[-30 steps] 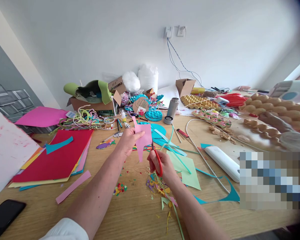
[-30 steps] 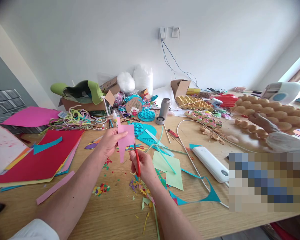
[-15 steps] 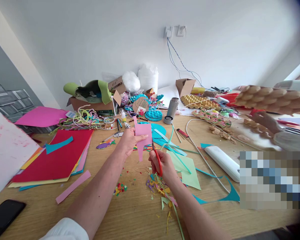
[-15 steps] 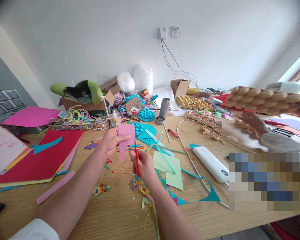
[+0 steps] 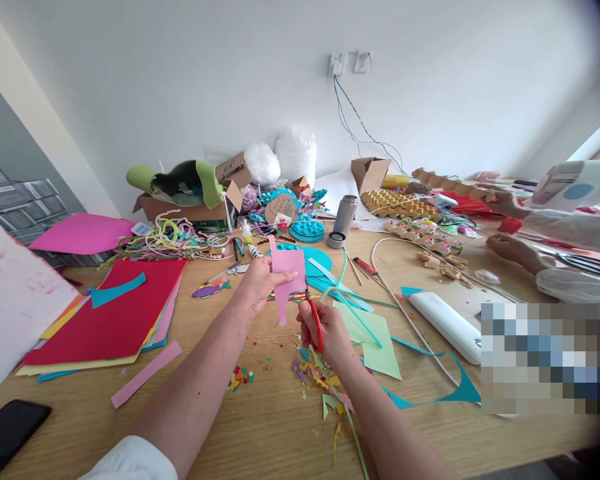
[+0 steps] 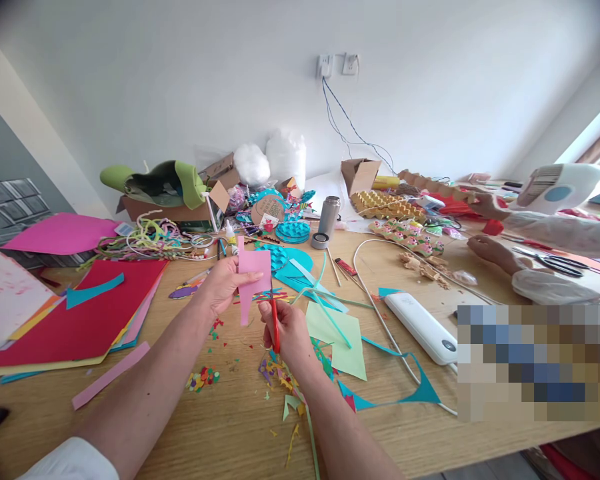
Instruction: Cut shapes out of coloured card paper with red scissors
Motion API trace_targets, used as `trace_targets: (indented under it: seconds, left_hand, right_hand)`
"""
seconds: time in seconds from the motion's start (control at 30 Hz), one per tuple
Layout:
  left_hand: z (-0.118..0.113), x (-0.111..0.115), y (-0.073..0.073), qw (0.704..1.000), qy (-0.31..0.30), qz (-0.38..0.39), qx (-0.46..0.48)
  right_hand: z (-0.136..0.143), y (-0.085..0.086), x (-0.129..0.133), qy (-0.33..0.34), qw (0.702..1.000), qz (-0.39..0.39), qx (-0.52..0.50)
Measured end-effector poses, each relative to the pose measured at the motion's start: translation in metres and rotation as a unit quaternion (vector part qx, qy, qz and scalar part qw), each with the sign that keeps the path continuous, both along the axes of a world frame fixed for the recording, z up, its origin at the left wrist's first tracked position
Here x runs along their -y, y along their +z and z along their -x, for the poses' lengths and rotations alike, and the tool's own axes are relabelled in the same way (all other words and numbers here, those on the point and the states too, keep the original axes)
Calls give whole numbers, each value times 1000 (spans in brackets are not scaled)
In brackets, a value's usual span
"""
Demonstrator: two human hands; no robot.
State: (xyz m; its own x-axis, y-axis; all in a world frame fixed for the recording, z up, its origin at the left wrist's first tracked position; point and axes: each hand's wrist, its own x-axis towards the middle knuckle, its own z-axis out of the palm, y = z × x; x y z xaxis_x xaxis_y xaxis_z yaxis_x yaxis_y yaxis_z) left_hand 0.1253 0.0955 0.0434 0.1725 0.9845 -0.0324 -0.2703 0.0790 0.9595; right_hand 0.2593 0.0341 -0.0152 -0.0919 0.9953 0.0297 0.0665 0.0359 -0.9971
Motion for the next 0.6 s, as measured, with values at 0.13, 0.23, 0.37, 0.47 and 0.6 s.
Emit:
trace_targets:
  seconds: [0.13,0.23,0.37,0.47,0.6]
  left_hand:
    - [0,0,-1,1000,-7,4,-5]
    - [-1,0,-1,1000,-10,10,-5]
    - [-1,1,-1,1000,-9,12,-9]
    - [-1,0,-1,1000,-7,9,-12]
    - [-1,0,-1,1000,-6,11,-15]
  right_hand:
    - [0,0,0,-1,1000,3,4]
    - [0,-1,1,-4,1000,2,1]
    - [0,-2,0,-6,1000,-2,-6]
    - [0,-3,-1,-17,1000,-2,1]
    - [-1,-5,-1,-18,1000,-14,17]
